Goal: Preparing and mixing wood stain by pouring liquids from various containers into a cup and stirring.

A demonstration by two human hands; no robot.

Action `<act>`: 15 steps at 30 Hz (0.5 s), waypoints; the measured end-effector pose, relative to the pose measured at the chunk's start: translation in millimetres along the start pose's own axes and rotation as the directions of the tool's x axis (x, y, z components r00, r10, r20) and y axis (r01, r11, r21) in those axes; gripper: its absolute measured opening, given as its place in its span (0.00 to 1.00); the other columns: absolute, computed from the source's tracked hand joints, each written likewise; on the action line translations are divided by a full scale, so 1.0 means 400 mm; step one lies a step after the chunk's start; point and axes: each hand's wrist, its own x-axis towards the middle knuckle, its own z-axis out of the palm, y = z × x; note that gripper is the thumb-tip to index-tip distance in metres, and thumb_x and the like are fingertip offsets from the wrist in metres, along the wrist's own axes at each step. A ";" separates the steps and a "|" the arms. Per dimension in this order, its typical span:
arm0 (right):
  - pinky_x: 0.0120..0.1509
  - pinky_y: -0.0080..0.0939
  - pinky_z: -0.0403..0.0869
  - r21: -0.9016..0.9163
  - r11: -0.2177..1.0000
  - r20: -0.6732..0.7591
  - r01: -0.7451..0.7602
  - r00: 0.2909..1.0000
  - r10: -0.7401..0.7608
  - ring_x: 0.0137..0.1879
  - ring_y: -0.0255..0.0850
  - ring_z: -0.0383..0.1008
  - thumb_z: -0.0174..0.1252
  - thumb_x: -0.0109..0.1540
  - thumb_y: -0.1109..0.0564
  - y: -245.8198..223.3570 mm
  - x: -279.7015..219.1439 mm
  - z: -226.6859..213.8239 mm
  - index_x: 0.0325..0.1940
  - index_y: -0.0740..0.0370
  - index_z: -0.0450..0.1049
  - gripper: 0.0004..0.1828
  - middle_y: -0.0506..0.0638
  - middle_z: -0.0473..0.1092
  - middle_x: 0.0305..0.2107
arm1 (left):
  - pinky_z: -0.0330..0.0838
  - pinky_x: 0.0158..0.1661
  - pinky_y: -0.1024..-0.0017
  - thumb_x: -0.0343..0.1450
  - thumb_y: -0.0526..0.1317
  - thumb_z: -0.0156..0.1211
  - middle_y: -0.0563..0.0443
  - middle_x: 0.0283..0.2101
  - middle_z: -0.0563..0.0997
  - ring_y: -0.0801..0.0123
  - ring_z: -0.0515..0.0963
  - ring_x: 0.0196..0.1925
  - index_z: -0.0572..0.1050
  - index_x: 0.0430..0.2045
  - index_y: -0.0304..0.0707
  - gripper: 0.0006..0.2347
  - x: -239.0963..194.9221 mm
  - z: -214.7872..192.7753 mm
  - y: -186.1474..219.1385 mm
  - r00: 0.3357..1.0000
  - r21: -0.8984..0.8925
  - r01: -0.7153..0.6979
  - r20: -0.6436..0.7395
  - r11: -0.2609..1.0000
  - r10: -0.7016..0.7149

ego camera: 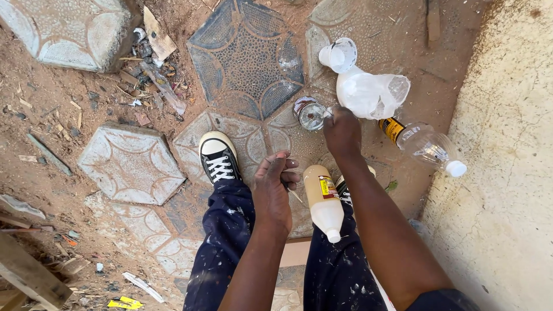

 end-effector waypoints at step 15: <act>0.37 0.56 0.79 0.040 0.984 -0.072 0.175 0.982 -0.172 0.41 0.61 0.79 0.50 0.66 0.54 -0.077 -0.086 -0.098 0.49 0.64 0.78 0.15 0.60 0.72 0.36 | 0.65 0.29 0.73 0.75 0.41 0.58 0.42 0.34 0.81 0.69 0.77 0.27 0.77 0.44 0.31 0.11 0.011 -0.012 -0.012 0.999 0.068 0.028 -0.020 0.997 -0.027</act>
